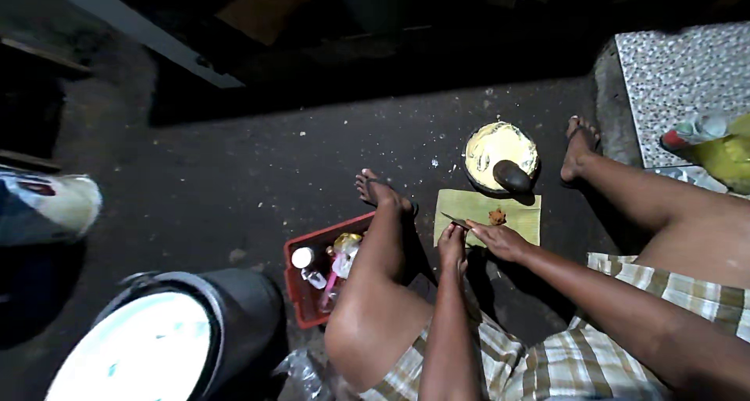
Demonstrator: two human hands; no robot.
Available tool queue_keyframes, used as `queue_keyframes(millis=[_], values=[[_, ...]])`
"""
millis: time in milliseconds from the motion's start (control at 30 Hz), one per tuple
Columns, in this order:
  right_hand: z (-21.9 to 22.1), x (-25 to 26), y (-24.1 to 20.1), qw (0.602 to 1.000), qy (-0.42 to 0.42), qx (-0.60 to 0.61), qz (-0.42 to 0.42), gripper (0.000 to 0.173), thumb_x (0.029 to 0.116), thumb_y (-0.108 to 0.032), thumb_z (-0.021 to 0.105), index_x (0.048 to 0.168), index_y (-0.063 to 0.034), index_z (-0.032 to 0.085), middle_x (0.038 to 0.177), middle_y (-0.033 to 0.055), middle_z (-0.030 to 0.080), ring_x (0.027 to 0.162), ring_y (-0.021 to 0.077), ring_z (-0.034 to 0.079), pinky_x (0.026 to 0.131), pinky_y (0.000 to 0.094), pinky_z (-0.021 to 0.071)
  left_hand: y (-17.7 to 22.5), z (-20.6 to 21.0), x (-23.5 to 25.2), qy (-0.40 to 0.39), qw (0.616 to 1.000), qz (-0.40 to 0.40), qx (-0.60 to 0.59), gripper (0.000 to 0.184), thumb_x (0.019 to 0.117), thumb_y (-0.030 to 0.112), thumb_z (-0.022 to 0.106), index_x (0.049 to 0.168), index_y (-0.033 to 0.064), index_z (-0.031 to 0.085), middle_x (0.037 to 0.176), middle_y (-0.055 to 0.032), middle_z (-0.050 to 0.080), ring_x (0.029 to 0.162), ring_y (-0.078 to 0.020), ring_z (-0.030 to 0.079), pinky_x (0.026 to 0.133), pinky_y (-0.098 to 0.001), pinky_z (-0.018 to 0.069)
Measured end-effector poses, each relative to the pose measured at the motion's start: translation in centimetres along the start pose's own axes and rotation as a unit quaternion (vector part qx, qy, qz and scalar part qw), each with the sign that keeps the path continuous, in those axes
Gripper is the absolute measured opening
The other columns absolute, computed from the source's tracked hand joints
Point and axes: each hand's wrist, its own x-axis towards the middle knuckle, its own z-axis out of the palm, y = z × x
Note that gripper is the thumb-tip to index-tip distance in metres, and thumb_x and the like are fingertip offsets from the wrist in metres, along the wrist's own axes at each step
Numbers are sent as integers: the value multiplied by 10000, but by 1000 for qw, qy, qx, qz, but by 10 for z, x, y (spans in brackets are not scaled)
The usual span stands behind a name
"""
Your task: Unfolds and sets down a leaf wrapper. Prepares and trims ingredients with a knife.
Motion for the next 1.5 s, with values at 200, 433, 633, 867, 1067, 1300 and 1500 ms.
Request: queue_keyframes(millis=[200,433,633,867,1067,1300,1500], values=[[5,8,3,1000,4,18,6,568,1137,-442,223,1625,-185,360,1456,183,602,1353,363,571,1155,567,392,-5,0,7,-5,1000,-4,1,298,1061,18,473,1322,-123,501,1187,-196,612,985,-153,613,912,-285,517],[11,26,5,999,7,39,-3,563,1136,-435,243,1613,-167,382,1444,183,610,1344,359,579,1146,575,400,-7,-7,10,-25,999,0,34,311,1064,29,479,1328,-135,498,1212,-209,609,1004,-150,621,930,-284,518],[6,35,11,999,5,50,2,573,1135,-448,245,1589,-149,426,1452,185,603,1369,354,558,1169,578,375,-13,-8,10,-48,999,11,23,316,1064,36,480,1327,-139,505,1214,-205,623,1018,-157,635,943,-300,524],[1,8,3,1000,-8,16,-7,572,1135,-450,227,1629,-188,351,1396,214,632,1304,386,600,1129,575,411,-3,-7,16,-9,1000,18,-3,277,1060,17,474,1293,-129,512,1163,-176,620,972,-141,616,906,-286,523],[3,29,14,998,19,51,-9,563,1139,-423,254,1597,-133,406,1458,193,597,1374,351,555,1179,556,370,-11,-2,9,-60,998,19,9,297,1054,20,495,1303,-143,511,1148,-177,641,959,-128,645,909,-278,539],[0,30,15,998,31,53,-1,534,1138,-413,285,1567,-147,459,1400,202,632,1327,366,586,1150,576,397,-6,-4,8,-94,996,-6,-1,300,1067,29,466,1316,-134,510,1161,-170,649,975,-129,652,916,-275,539],[-13,32,17,995,20,95,-15,527,1141,-385,305,1552,-104,476,1423,209,611,1310,345,589,1148,542,397,-2,-3,8,-83,996,-9,-27,311,1069,28,462,1336,-125,502,1230,-182,623,1017,-143,646,927,-276,536]])
